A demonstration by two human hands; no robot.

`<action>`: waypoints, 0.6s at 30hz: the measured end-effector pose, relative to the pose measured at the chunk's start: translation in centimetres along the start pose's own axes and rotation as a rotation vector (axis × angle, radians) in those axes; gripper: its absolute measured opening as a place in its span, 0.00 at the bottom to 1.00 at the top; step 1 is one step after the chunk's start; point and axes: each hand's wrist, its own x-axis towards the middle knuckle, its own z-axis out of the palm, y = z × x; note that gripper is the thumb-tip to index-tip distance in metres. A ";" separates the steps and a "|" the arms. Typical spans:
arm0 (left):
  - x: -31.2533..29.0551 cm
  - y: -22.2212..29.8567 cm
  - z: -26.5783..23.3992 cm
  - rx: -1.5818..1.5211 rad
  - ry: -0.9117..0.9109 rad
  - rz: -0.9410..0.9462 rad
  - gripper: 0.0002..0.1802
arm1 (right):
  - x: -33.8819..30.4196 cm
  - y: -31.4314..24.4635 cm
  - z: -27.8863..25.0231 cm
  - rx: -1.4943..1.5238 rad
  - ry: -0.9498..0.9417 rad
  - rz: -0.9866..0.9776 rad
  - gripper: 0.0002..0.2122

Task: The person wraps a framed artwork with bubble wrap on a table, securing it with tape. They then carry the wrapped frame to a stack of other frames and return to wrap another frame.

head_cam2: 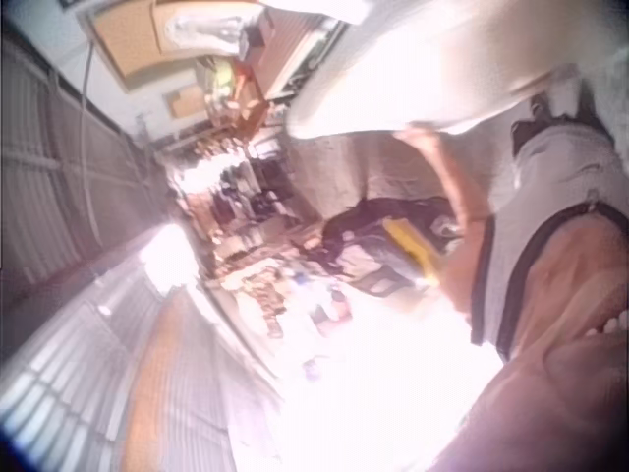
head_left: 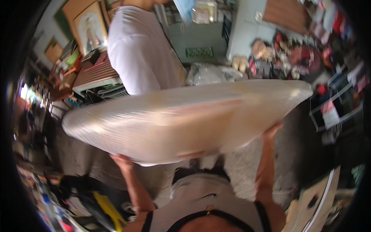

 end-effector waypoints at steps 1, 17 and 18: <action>-1.4 -0.4 2.3 0.298 0.176 0.154 0.45 | -2.4 0.7 -1.9 0.044 0.138 0.088 0.49; -2.3 3.5 42.5 -0.524 -1.111 -0.421 0.25 | -20.3 -7.0 -27.6 0.403 0.537 0.116 0.29; -2.2 3.6 44.8 -0.550 -1.134 -0.315 0.23 | -17.9 -6.7 -28.7 0.394 0.578 0.136 0.29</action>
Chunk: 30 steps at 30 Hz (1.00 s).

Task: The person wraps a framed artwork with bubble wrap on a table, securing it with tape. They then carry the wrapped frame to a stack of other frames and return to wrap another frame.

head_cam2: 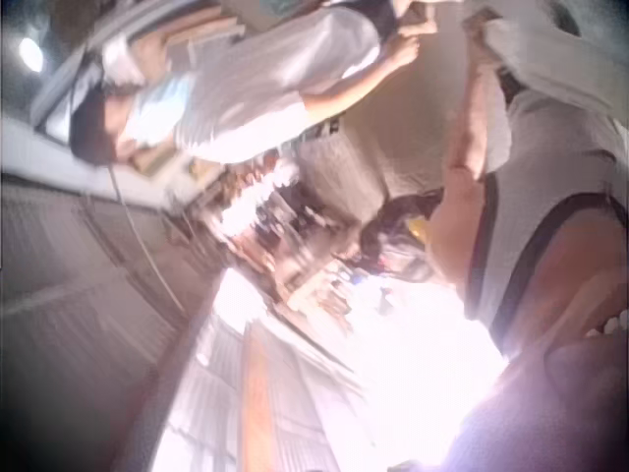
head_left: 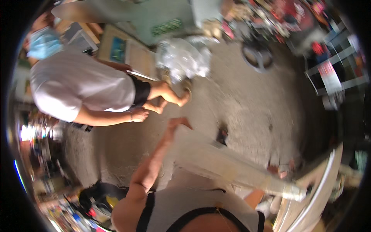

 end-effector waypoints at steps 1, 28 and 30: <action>1.8 -0.4 0.3 0.109 0.001 0.019 0.21 | 3.3 0.2 0.8 -0.005 0.020 0.018 0.29; 28.0 3.7 -16.6 0.527 1.772 0.163 0.19 | 70.5 32.3 53.9 -0.263 -0.871 0.883 0.27; 32.0 3.9 -18.6 0.531 1.833 0.145 0.20 | 73.8 35.5 58.9 -0.308 -0.852 0.926 0.24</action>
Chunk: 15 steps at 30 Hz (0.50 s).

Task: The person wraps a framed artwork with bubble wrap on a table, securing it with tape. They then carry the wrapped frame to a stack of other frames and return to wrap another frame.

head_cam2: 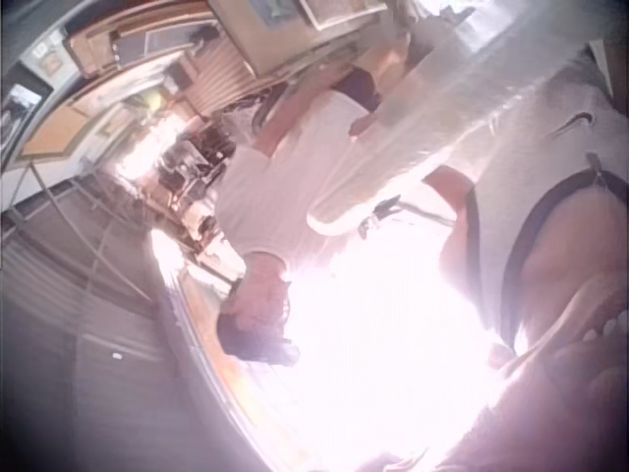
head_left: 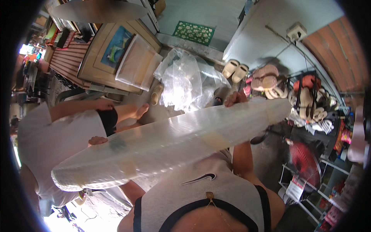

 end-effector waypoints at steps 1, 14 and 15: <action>0.5 0.2 2.3 0.009 0.026 -0.004 0.20 | 3.3 -1.1 0.0 0.044 -0.064 -0.020 0.24; 12.0 -0.1 29.9 0.012 0.313 -0.109 0.28 | 43.2 -13.3 2.0 0.146 -0.082 0.041 0.25; 13.4 -1.0 31.8 0.015 0.319 -0.126 0.29 | 45.8 -13.6 2.0 0.069 -0.019 0.075 0.22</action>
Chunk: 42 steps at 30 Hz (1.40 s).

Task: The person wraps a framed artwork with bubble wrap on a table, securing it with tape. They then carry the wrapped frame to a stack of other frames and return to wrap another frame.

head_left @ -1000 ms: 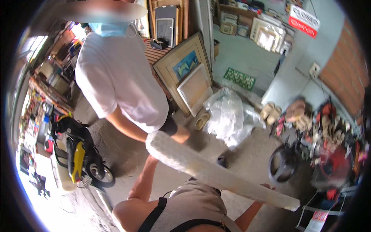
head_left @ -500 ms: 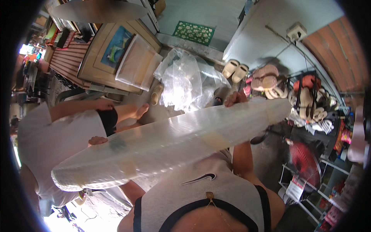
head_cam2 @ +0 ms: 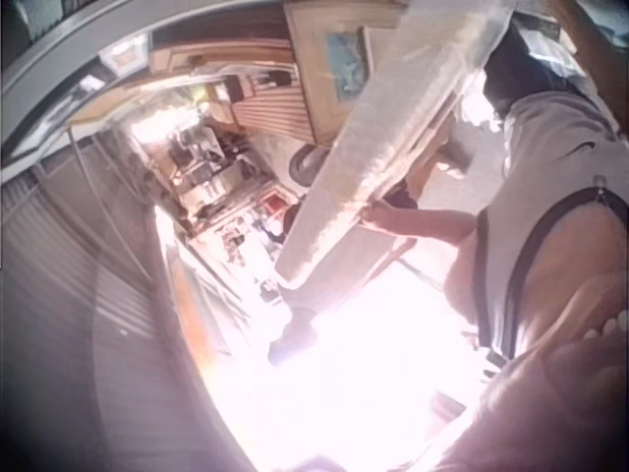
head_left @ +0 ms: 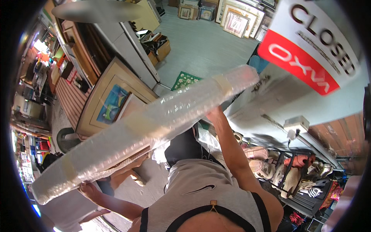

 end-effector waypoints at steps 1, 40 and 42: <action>0.9 -0.9 2.3 0.010 0.005 -0.017 0.30 | 2.1 -0.5 -0.7 0.044 -0.046 0.036 0.20; -1.4 -5.8 151.6 -0.579 -1.211 -0.417 0.36 | 49.7 -66.9 -32.3 -0.936 1.384 -1.520 0.26; -2.6 -4.5 162.2 -1.337 -1.956 -0.583 0.33 | 53.0 -70.5 -35.4 -1.054 1.491 -1.574 0.26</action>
